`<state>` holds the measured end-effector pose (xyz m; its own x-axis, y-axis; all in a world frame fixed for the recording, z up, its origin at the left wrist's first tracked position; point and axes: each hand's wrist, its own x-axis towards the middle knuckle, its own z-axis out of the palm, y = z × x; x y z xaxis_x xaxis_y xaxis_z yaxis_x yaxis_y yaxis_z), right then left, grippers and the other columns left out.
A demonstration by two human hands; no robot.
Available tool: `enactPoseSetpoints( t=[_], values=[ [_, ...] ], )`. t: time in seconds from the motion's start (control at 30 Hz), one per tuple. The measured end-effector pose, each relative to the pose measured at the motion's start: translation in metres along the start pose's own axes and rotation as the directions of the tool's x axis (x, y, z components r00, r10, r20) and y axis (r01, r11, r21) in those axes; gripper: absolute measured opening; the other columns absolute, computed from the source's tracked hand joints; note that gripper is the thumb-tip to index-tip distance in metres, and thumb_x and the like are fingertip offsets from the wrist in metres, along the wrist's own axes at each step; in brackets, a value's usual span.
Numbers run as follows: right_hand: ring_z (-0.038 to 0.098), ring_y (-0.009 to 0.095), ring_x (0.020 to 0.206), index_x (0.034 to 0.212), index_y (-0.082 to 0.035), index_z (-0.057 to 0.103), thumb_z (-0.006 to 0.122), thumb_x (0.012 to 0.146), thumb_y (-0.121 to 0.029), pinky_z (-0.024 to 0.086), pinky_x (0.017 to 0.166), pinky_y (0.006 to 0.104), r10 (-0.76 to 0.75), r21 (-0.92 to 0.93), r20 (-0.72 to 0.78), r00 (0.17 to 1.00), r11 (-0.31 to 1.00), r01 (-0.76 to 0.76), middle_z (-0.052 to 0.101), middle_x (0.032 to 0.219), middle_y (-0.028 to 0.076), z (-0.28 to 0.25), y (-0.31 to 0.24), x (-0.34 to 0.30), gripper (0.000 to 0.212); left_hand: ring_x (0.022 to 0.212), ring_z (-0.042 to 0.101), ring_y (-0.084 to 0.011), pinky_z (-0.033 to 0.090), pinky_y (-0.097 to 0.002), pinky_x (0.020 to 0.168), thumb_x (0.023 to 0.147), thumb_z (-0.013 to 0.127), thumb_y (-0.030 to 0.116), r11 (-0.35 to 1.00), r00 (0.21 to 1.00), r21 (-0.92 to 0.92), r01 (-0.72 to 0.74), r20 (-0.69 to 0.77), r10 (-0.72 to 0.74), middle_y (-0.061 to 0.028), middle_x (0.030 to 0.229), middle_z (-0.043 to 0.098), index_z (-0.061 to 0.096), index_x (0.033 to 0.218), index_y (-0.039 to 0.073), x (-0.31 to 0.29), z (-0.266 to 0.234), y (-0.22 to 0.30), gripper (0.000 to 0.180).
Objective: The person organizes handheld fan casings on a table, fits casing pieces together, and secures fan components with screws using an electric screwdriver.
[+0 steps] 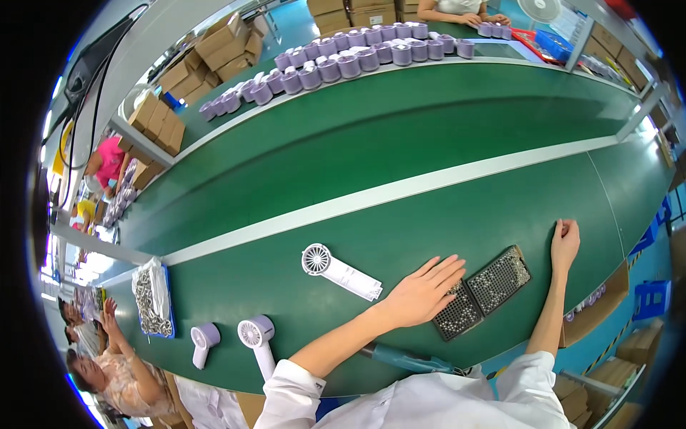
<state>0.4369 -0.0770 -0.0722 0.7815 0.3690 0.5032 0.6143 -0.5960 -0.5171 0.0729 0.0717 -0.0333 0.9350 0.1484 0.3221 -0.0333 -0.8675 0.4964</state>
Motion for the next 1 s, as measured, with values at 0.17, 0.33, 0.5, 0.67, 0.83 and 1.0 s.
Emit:
enactPoseSetpoints(
  t=[0.17, 0.33, 0.5, 0.67, 0.83, 1.0],
  values=[
    [0.045, 0.019, 0.056, 0.083, -0.001, 0.055, 0.060, 0.090, -0.017, 0.040, 0.056, 0.0342, -0.015, -0.007, -0.036, 0.999, 1.000, 0.015, 0.047, 0.062, 0.007, -0.003, -0.006, 0.000, 0.018, 0.135, 0.035, -0.0278, 0.029, -0.0423, 0.111, 0.092, 0.052, 0.018, 1.000, 1.000, 0.005, 0.003, -0.031, -0.003, -0.0152, 0.141, 0.040, 0.045, 0.131, -0.002, 0.003, -0.001, 0.002, 0.044],
    [0.047, 0.021, 0.057, 0.084, -0.001, 0.055, 0.061, 0.089, -0.017, 0.041, 0.057, 0.0355, 0.025, -0.031, -0.001, 1.000, 0.999, -0.025, 0.050, 0.064, 0.009, -0.004, -0.008, 0.001, 0.018, 0.134, 0.035, -0.0275, 0.029, -0.0419, 0.111, 0.092, 0.051, 0.018, 1.000, 1.000, 0.026, 0.000, -0.017, 0.001, -0.0148, 0.142, 0.040, 0.045, 0.131, -0.002, 0.004, -0.001, 0.000, 0.044],
    [0.048, 0.022, 0.058, 0.085, -0.001, 0.056, 0.060, 0.090, -0.017, 0.041, 0.057, 0.0357, -0.012, -0.010, -0.026, 1.000, 1.000, 0.012, 0.050, 0.065, 0.009, -0.003, -0.012, -0.001, 0.018, 0.135, 0.034, -0.0275, 0.028, -0.0419, 0.112, 0.093, 0.051, 0.019, 1.000, 1.000, 0.018, 0.021, -0.011, -0.021, -0.0150, 0.143, 0.039, 0.043, 0.133, -0.002, 0.002, -0.003, 0.001, 0.046],
    [0.047, 0.023, 0.057, 0.086, -0.002, 0.057, 0.059, 0.091, -0.020, 0.041, 0.057, 0.0362, -0.022, -0.059, -0.010, 1.000, 0.998, 0.022, 0.049, 0.064, 0.010, -0.001, 0.005, 0.000, 0.019, 0.137, 0.030, -0.0278, 0.026, -0.0424, 0.113, 0.093, 0.052, 0.021, 1.000, 1.000, -0.004, 0.005, 0.006, -0.005, -0.0158, 0.144, 0.037, 0.041, 0.134, -0.002, 0.000, 0.000, 0.000, 0.048],
    [0.047, 0.020, 0.060, 0.087, -0.001, 0.056, 0.057, 0.093, -0.022, 0.042, 0.059, 0.0338, -0.049, -0.036, 0.013, 0.999, 0.998, 0.049, 0.050, 0.067, 0.009, 0.001, 0.016, 0.001, 0.022, 0.138, 0.029, -0.0288, 0.025, -0.0431, 0.113, 0.092, 0.051, 0.021, 1.000, 1.000, -0.031, 0.003, 0.004, -0.003, -0.0165, 0.144, 0.036, 0.041, 0.134, -0.003, -0.002, 0.005, -0.001, 0.049],
    [0.047, 0.020, 0.062, 0.089, -0.001, 0.056, 0.057, 0.093, -0.026, 0.043, 0.061, 0.0334, -0.044, -0.097, 0.044, 0.998, 0.994, 0.048, 0.051, 0.070, 0.009, 0.009, 0.042, 0.008, 0.025, 0.138, 0.029, -0.0297, 0.024, -0.0431, 0.113, 0.091, 0.052, 0.022, 0.999, 1.000, -0.049, -0.024, -0.020, 0.023, -0.0173, 0.145, 0.034, 0.040, 0.134, -0.004, -0.003, 0.011, -0.006, 0.052]
  ],
)
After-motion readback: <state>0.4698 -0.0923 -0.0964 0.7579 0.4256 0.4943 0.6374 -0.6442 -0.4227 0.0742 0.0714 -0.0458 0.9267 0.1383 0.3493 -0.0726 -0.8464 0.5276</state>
